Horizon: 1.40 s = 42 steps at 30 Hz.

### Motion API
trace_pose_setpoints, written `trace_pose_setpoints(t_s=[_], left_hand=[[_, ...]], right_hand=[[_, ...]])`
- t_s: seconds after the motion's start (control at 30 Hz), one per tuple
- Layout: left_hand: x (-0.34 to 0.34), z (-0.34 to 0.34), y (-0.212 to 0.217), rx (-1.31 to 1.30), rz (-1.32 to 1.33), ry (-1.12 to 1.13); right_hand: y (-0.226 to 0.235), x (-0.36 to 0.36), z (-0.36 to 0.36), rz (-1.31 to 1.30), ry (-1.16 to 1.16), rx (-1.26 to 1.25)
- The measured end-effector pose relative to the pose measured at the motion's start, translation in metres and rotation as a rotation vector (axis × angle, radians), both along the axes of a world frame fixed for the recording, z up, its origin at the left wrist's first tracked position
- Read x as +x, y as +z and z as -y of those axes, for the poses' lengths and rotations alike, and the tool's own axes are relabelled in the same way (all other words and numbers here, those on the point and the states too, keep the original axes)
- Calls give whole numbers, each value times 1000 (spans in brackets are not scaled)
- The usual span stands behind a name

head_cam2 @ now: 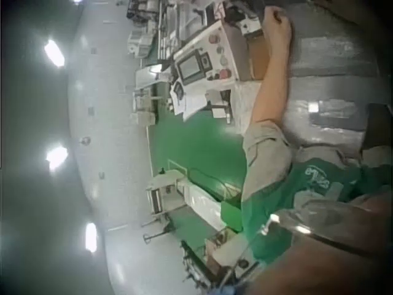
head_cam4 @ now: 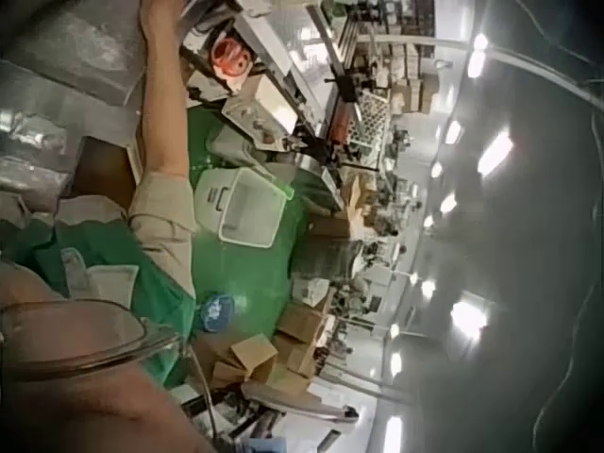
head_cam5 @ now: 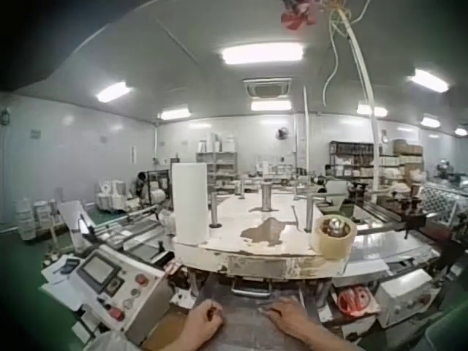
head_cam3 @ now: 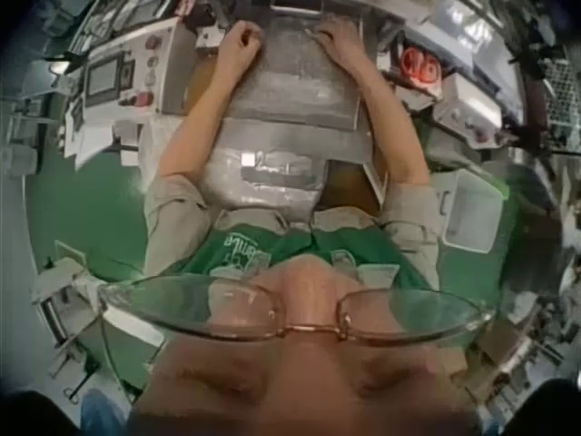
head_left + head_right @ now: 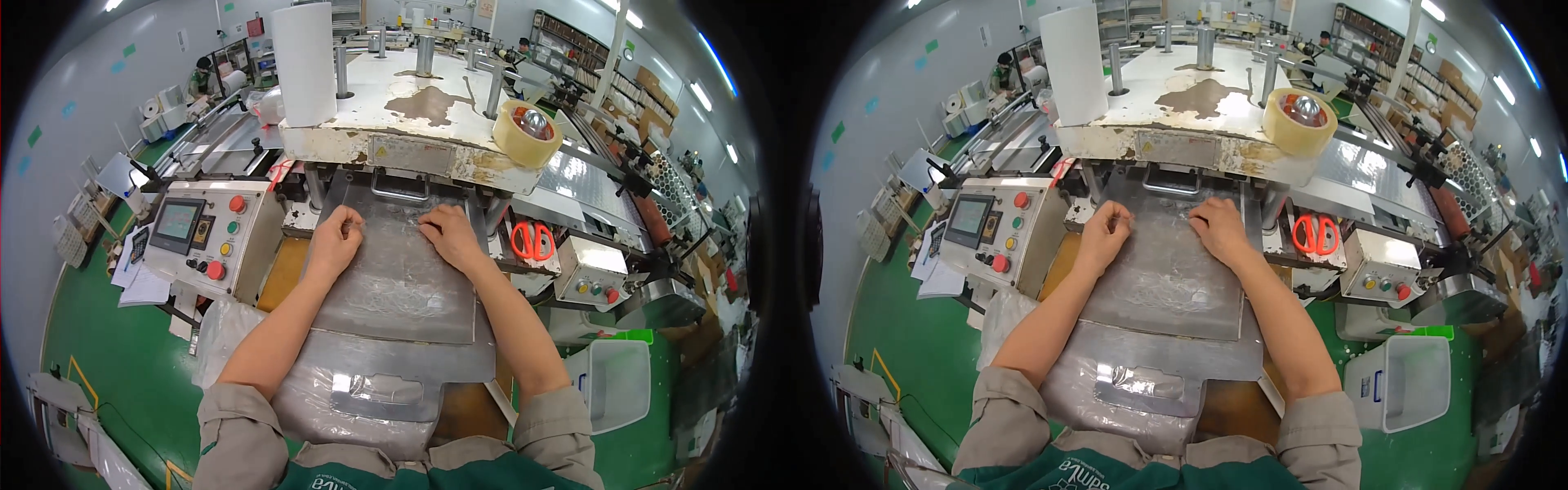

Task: The person operates an industrial packaging machine by hand to process small plastic components and trim packaging material with scissors.

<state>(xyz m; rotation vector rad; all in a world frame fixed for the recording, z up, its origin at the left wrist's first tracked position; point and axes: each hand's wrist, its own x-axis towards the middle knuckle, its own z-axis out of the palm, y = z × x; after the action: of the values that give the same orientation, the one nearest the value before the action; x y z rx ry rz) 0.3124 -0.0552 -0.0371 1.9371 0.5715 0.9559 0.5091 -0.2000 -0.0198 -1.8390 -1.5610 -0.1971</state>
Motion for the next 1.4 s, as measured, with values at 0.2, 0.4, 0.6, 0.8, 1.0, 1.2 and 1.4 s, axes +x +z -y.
trace_pose_setpoints(t_s=[0.2, 0.4, 0.6, 0.8, 1.0, 1.2, 1.4], left_hand=[[-1, 7, 8, -22, 27, -14], [-6, 10, 13, -16, -22, 25], [-6, 16, 16, -29, -31, 10], [-5, 14, 11, 55, -24, 8], [-5, 12, 12, 134, -85, -4], [-8, 15, 14, 151, -76, 4], [-6, 16, 12, 134, -52, -1]], right_hand=[[6, 2, -19, -139, -117, -101], [-2, -4, -21, -54, -25, -52], [-3, -1, -20, 46, -60, -85], [1, -5, -19, 9, -53, -90], [0, -6, -22, 29, -95, -134], [0, -9, -21, 89, -120, -155], [-5, -2, -12, -5, -43, -70]])
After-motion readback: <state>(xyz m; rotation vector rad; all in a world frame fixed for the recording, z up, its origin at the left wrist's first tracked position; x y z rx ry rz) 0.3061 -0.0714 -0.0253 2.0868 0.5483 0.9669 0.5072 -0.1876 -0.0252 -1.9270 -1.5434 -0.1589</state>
